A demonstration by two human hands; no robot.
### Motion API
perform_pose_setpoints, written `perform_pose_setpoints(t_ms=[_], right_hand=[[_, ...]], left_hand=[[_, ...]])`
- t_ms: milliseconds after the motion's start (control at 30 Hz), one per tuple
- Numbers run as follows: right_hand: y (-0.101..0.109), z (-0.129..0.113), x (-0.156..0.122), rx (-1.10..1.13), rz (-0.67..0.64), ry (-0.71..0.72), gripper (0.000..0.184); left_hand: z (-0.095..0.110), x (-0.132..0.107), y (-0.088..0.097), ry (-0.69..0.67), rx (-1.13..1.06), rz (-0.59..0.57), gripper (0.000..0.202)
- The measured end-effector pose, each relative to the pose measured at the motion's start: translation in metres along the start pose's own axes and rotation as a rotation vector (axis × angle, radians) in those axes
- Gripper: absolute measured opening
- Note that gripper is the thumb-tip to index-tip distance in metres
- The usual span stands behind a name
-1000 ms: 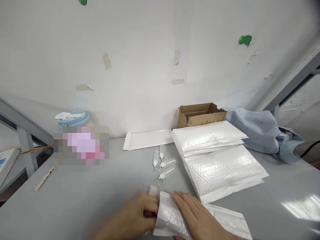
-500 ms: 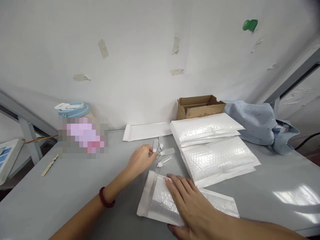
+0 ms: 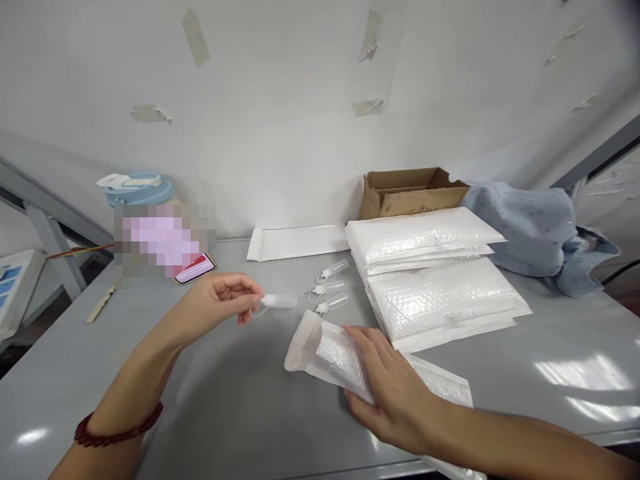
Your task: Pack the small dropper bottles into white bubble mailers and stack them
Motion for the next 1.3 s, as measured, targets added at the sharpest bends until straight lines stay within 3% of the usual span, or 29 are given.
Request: perform_pose_setpoints(t_ms=[67,167,233,300,367,500,567,633,700,767,900,1000,1167,1300], right_hand=[[-0.002,0.000,0.002,-0.010,0.000,-0.007,0.074],[-0.004,-0.001,0.005,-0.032,-0.037,-0.021,0.074],[-0.004,-0.002,0.006,-0.040,-0.060,-0.019,0.076],[-0.003,-0.003,0.007,-0.030,-0.072,-0.023,0.076],[-0.002,-0.003,0.007,-0.005,-0.080,-0.041,0.076],[-0.001,-0.002,0.005,0.031,-0.072,-0.048,0.075],[-0.002,-0.001,0.004,0.039,-0.050,-0.041,0.073],[-0.002,-0.001,0.004,0.058,-0.027,-0.047,0.070],[-0.003,0.000,0.005,0.080,-0.009,-0.055,0.068],[-0.003,0.000,0.005,0.091,-0.008,-0.061,0.067],[-0.003,-0.001,0.006,0.076,-0.043,-0.073,0.067],[-0.002,-0.002,0.007,0.059,-0.080,-0.085,0.066],[0.001,-0.006,0.007,0.060,-0.170,-0.120,0.071],[0.002,-0.008,0.007,0.061,-0.195,-0.114,0.075]], left_hand=[[0.000,-0.007,-0.010,-0.019,-0.069,-0.162,0.014],[0.002,-0.010,-0.044,-0.031,-0.104,-0.369,0.009],[0.006,-0.009,-0.066,-0.086,-0.103,-0.422,0.010],[0.007,-0.009,-0.075,-0.096,-0.135,-0.426,0.010],[0.005,-0.008,-0.066,-0.073,-0.172,-0.333,0.008],[-0.003,-0.008,-0.026,-0.038,-0.195,0.073,0.014],[-0.005,-0.008,-0.021,-0.024,-0.196,0.165,0.015],[-0.004,-0.009,-0.034,-0.007,-0.194,0.095,0.016],[0.000,-0.010,-0.056,-0.010,-0.151,-0.061,0.017],[0.005,-0.012,-0.076,-0.062,0.026,-0.151,0.017],[0.008,-0.014,-0.089,-0.137,0.218,-0.197,0.021],[0.006,-0.015,-0.089,-0.089,0.090,-0.276,0.021],[0.014,-0.022,-0.101,-0.027,-0.201,-0.543,0.013],[0.018,-0.023,-0.107,-0.040,-0.226,-0.546,0.014]])
Point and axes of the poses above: each hand's wrist, its own x-axis towards the middle knuckle, its own y-axis out of the back of the hand, z = x × y, the point moved 3 cm from there along x, towards the middle knuckle, and after that the axes turned 3 degrees about x, right-handed, at the moved point
